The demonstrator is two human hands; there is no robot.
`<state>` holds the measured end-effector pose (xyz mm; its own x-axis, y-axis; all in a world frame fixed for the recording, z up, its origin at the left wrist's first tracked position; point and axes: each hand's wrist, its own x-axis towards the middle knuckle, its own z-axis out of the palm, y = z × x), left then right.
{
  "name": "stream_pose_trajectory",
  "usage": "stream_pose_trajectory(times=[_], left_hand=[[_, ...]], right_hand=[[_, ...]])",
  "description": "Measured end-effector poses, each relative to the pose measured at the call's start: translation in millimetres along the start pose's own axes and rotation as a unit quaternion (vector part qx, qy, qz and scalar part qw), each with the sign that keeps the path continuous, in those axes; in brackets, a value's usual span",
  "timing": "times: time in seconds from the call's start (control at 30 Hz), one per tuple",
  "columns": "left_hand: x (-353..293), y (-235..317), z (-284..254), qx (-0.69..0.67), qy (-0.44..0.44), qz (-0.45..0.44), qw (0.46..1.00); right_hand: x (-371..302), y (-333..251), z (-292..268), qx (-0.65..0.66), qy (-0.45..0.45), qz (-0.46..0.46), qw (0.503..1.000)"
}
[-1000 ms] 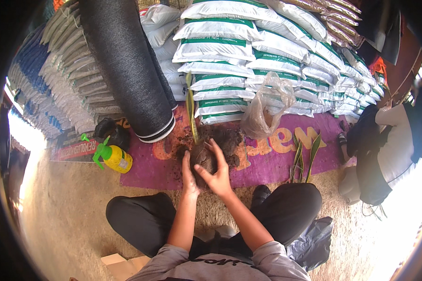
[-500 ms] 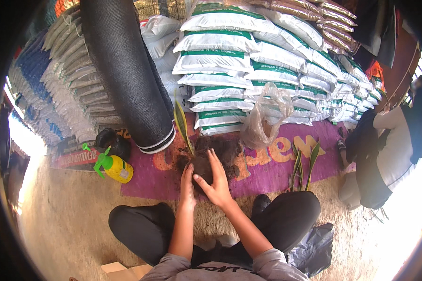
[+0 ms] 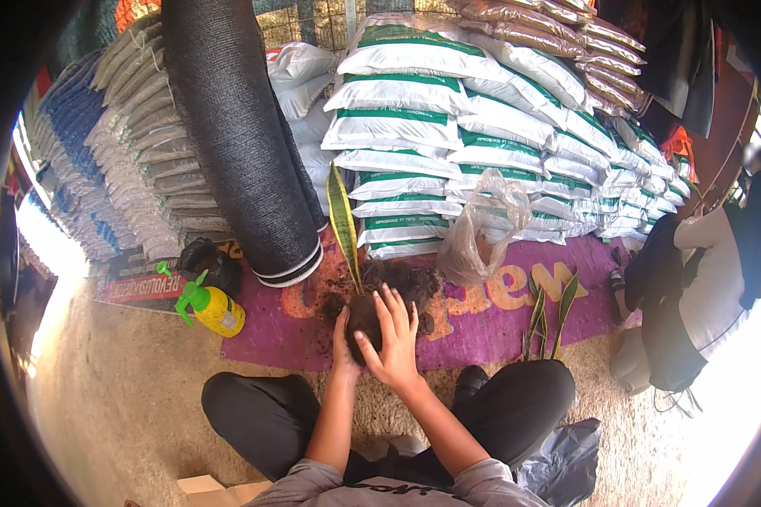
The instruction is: The person sits on the floor and packs soil around the root ball of a small potted plant. They repeatedly add soil and press it down by hand to secure the plant in place.
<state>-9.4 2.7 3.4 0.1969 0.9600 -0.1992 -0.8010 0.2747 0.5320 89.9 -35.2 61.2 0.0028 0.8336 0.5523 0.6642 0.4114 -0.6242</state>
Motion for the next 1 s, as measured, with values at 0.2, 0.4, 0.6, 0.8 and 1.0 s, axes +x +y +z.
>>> stream_pose_trajectory(times=[0.2,0.4,0.6,0.8,1.0], left_hand=[[-9,0,-1,0.072,0.07,0.071,0.992],[-14,-3,21,0.212,-0.008,0.2,0.957],[-9,-13,13,-0.014,0.065,0.059,0.996],[16,-27,-27,0.067,0.007,0.078,0.995],[1,-5,-6,0.053,0.006,0.053,0.997]], right_hand=[[0,12,3,0.08,-0.049,0.082,0.992],[5,13,0,0.31,0.059,0.165,0.935],[-4,7,7,0.073,0.046,0.051,0.995],[-5,15,10,0.118,0.038,0.037,0.992],[-1,0,-5,0.059,0.014,0.017,0.998]])
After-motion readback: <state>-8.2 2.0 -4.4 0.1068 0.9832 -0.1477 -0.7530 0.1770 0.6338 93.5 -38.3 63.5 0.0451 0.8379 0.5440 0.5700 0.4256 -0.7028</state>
